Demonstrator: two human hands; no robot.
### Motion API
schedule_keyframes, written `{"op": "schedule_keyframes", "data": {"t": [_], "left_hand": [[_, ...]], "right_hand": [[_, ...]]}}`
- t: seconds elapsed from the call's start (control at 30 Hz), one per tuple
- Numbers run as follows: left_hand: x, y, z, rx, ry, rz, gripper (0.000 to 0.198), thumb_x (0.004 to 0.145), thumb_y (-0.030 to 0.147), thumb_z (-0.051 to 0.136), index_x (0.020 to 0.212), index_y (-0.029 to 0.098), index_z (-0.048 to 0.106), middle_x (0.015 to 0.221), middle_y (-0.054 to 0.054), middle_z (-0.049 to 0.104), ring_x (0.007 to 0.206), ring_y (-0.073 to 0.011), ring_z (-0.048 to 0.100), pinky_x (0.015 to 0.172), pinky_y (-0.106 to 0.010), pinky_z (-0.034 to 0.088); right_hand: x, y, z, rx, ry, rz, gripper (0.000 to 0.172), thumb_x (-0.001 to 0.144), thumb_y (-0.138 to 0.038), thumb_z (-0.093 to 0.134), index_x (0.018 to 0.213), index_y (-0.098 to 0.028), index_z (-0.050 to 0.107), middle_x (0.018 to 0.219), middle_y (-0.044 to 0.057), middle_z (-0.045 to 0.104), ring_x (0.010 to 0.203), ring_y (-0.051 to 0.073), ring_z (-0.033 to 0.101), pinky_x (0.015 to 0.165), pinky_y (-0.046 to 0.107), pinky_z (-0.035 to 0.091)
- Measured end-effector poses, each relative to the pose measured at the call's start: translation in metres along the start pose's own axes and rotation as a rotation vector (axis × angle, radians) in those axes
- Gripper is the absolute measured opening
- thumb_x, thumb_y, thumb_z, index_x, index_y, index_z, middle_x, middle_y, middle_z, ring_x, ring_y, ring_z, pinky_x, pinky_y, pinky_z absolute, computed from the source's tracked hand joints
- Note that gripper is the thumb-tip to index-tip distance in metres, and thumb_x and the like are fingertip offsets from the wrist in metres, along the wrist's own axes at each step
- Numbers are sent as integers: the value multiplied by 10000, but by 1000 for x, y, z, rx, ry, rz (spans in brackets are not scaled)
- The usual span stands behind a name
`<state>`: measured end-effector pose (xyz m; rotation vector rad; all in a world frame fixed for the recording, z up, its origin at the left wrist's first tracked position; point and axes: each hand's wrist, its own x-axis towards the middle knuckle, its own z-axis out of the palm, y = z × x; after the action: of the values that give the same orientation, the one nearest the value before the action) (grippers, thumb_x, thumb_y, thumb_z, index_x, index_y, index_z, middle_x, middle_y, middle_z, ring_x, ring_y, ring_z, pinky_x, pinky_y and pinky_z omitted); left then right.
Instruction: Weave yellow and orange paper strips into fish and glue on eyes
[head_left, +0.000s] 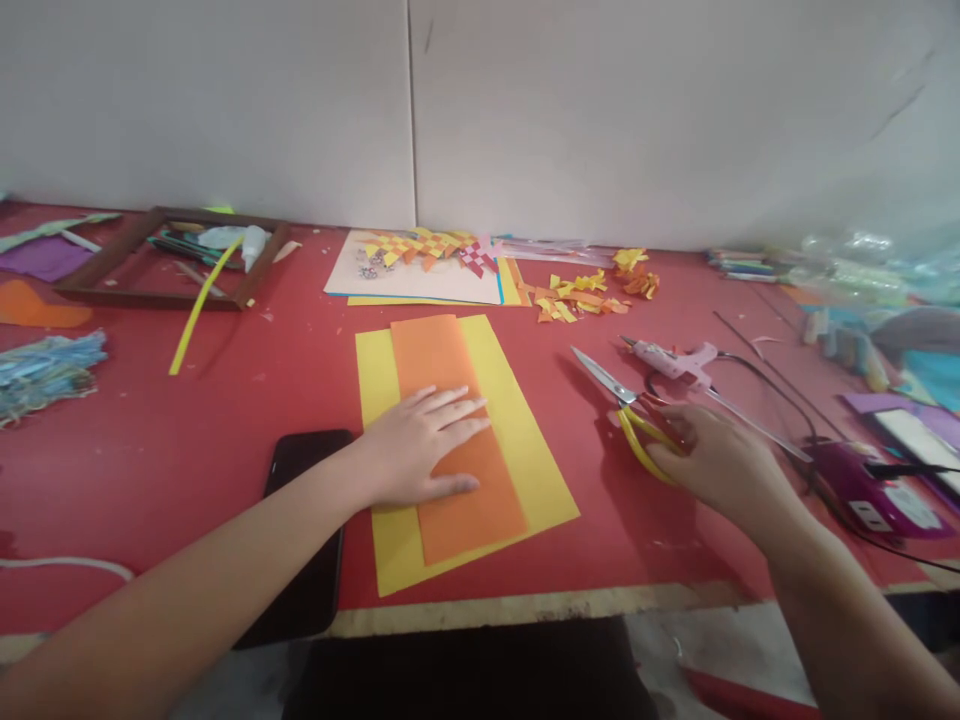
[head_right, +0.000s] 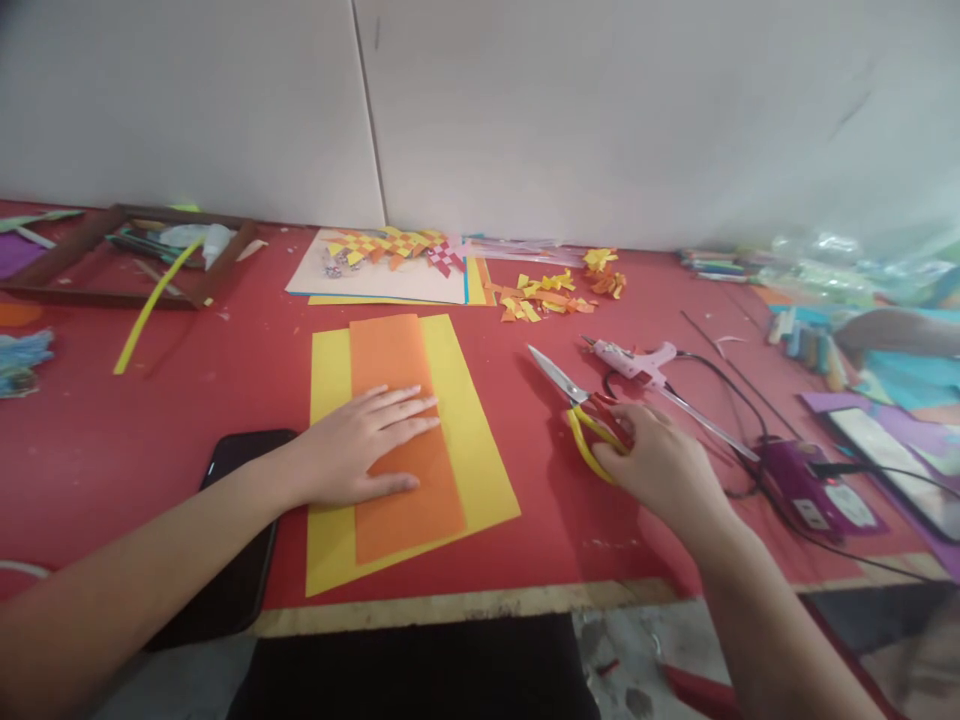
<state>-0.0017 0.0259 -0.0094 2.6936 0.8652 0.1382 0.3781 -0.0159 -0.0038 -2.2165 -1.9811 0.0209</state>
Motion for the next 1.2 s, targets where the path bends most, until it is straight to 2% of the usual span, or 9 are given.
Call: {"op": "schedule_keyframes", "data": {"t": [0.17, 0.3, 0.47, 0.6, 0.77, 0.87, 0.97, 1.1, 1.2], "left_hand": [[2, 2, 0, 0, 167, -103, 639, 987, 551, 441, 1422, 89, 519, 1519, -179, 486, 1457, -343, 366, 1190, -543, 277], [5, 7, -9, -264, 341, -201, 402, 1007, 414, 445, 1219, 155, 667, 1253, -125, 705, 1207, -283, 616, 1039, -465, 469], [1, 10, -18, -772, 204, -255, 337, 946, 478, 556, 970, 197, 740, 996, -59, 771, 910, -217, 705, 770, -306, 525], [-3, 8, -21, -867, 188, -257, 317, 853, 449, 684, 702, 171, 658, 679, -2, 674, 648, -152, 614, 591, -249, 442], [-4, 8, -17, -846, 293, -332, 217, 843, 383, 713, 866, 175, 657, 849, -21, 703, 822, -190, 662, 736, -288, 503], [-3, 10, -12, -1070, 398, -373, 230, 924, 412, 617, 944, 183, 604, 932, -51, 714, 873, -208, 711, 753, -309, 547], [-2, 12, -12, -1366, 465, -396, 260, 960, 456, 562, 939, 200, 523, 1069, -74, 719, 840, -199, 749, 711, -301, 580], [-1, 12, -17, -1579, 373, -397, 297, 936, 454, 605, 878, 201, 461, 1179, -99, 714, 603, -145, 723, 541, -262, 553], [-2, 10, -20, -1653, 339, -348, 285, 903, 411, 659, 885, 195, 474, 1253, -119, 697, 619, -151, 730, 528, -258, 545]], "right_hand": [[-10, -30, 4, 204, 163, -164, 335, 775, -513, 666, 939, -228, 602, 816, 80, 683, 676, 234, 660, 602, 353, 502], [-13, -65, 2, 184, 102, -407, 444, 806, -551, 633, 1056, -199, 530, 945, 109, 636, 842, 282, 651, 702, 407, 526], [-6, -120, 0, 351, -10, -490, 490, 842, -452, 576, 1215, -159, 455, 1140, 172, 615, 1077, 334, 616, 899, 499, 520], [-2, -154, 3, 473, -139, -556, 532, 850, -324, 487, 1338, -123, 416, 1292, 192, 556, 1237, 326, 537, 1040, 505, 463], [-2, -162, 15, 529, -1, -540, 578, 883, -211, 378, 1456, -177, 311, 1376, 183, 488, 1324, 331, 461, 1068, 546, 442], [0, -156, 18, 548, 173, -520, 585, 897, -221, 448, 1467, -207, 316, 1364, 177, 496, 1293, 325, 495, 1027, 522, 488], [7, -149, 18, 512, 325, -471, 486, 889, -225, 527, 1367, -202, 442, 1231, 165, 581, 1172, 317, 574, 952, 498, 535], [16, -142, 20, 469, 381, -445, 335, 890, -215, 562, 1223, -245, 533, 1105, 117, 647, 1059, 296, 623, 896, 482, 558], [17, -139, 21, 484, 421, -397, 318, 881, -218, 583, 1194, -246, 539, 1057, 109, 637, 997, 278, 628, 839, 457, 574]]}}
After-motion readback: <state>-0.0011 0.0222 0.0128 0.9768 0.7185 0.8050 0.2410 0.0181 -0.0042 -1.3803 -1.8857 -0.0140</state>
